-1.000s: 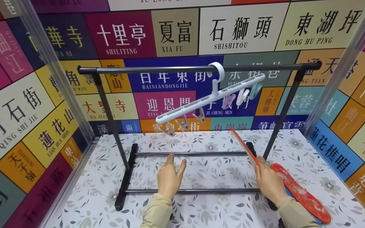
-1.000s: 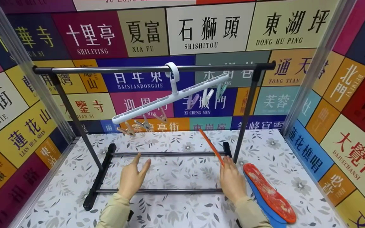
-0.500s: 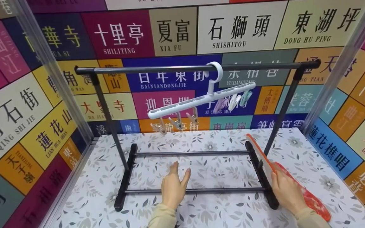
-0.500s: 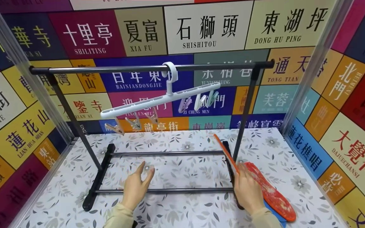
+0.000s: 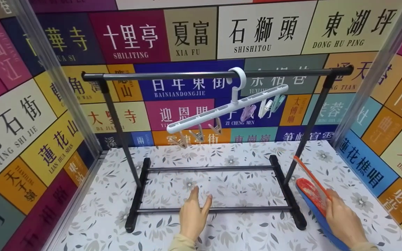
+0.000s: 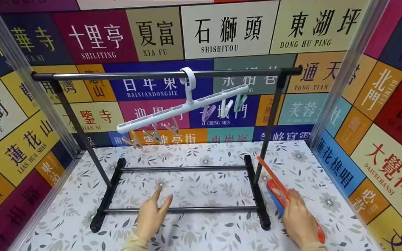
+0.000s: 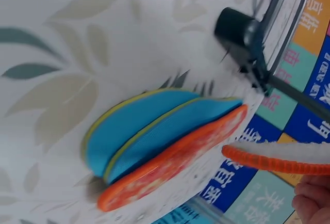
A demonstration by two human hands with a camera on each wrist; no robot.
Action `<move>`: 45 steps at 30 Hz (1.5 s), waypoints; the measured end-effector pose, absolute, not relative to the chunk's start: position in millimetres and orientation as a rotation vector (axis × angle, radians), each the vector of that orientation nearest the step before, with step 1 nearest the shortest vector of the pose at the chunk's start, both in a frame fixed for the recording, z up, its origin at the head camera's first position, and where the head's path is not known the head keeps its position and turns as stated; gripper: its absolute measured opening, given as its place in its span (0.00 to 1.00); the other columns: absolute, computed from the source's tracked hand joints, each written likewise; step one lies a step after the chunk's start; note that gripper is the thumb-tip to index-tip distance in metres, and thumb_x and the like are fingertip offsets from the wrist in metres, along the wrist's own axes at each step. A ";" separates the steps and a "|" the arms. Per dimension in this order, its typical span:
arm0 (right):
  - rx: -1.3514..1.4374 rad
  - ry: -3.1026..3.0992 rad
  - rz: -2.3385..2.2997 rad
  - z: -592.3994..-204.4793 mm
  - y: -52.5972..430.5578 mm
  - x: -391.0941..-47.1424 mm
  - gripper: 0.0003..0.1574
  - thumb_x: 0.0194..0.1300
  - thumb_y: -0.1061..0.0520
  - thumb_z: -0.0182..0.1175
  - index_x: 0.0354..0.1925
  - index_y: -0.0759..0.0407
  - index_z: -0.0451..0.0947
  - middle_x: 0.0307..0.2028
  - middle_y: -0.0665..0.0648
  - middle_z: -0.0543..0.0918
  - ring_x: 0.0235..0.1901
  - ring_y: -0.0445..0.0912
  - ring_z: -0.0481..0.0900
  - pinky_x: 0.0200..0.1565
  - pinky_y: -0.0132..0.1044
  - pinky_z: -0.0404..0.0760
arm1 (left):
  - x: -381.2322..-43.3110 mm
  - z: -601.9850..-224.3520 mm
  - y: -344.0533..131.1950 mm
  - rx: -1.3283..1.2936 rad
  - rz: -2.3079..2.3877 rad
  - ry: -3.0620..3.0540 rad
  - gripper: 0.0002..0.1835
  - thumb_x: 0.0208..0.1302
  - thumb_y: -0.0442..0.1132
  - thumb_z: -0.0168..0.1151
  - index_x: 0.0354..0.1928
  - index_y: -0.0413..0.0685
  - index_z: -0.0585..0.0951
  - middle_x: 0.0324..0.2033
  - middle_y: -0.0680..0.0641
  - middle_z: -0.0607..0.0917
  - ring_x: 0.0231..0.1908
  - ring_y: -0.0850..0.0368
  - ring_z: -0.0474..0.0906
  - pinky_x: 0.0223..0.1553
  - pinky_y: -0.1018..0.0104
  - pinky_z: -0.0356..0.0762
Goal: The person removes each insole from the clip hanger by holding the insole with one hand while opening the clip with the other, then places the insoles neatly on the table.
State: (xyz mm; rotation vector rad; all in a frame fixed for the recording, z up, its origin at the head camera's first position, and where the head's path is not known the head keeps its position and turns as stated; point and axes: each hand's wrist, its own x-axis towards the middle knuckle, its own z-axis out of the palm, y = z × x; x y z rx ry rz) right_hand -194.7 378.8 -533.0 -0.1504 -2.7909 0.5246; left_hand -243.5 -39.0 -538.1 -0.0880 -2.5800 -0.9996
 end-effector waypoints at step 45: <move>-0.211 -2.866 0.170 -589.6 411.6 -221.7 0.22 0.64 0.69 0.49 0.49 0.90 0.65 0.45 0.86 0.72 0.43 0.77 0.74 0.38 0.70 0.76 | -232.9 -552.4 -60.6 0.027 -0.960 -2.579 0.31 0.65 0.54 0.63 0.59 0.34 0.78 0.52 0.33 0.84 0.38 0.36 0.86 0.38 0.49 0.83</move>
